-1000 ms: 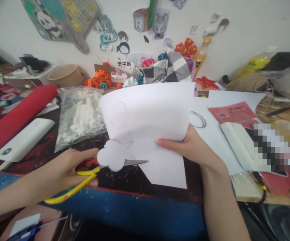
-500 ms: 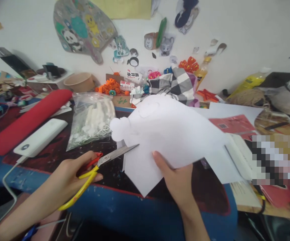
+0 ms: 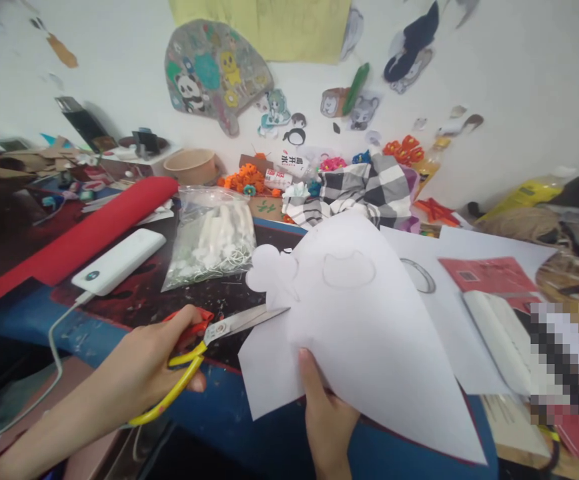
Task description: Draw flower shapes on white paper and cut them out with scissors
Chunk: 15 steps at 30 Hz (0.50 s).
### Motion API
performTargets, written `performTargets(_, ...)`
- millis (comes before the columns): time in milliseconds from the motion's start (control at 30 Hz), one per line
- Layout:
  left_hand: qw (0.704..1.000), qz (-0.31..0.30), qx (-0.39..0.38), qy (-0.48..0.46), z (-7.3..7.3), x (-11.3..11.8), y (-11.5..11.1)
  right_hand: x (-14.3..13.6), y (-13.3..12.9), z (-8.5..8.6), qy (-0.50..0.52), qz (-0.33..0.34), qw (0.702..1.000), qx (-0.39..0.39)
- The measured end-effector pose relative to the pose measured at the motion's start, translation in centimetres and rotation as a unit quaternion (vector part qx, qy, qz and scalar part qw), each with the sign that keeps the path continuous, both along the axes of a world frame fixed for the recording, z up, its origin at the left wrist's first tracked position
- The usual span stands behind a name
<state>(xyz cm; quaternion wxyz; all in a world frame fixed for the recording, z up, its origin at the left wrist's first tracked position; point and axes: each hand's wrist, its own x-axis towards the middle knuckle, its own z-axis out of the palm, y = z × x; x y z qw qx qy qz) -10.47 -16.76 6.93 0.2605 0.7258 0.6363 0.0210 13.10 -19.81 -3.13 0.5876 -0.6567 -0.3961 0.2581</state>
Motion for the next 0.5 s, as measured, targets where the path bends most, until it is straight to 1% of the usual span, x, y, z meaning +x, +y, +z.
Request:
performTargets(67,1.000,-0.014,-0.003,0.000,0.1,-0.2,0.0,0.1,0.0,0.0,-0.020,0.011,1.000,0.007)
performTargets(133,1.000,-0.018,0.000,-0.001,-0.1,-0.3,0.0,-0.1,0.1,0.3,-0.021,-0.001,1.000,0.018)
performTargets(233,1.000,-0.009,0.000,-0.012,-0.4,0.0,0.0,-0.8,0.2,1.0,0.035,-0.066,0.997,0.023)
performTargets(300,1.000,0.004,0.000,-0.030,-0.6,0.5,0.0,-1.4,0.0,1.2,0.065,-0.093,0.994,0.011)
performTargets(400,0.999,0.023,0.001,-0.042,-0.8,1.2,-0.2,-2.3,-0.5,1.1,0.064,-0.114,0.991,-0.003)
performTargets(500,0.999,0.033,0.007,-0.040,-0.9,1.6,-0.6,-3.6,-1.2,0.7,0.050,-0.183,0.982,-0.019)
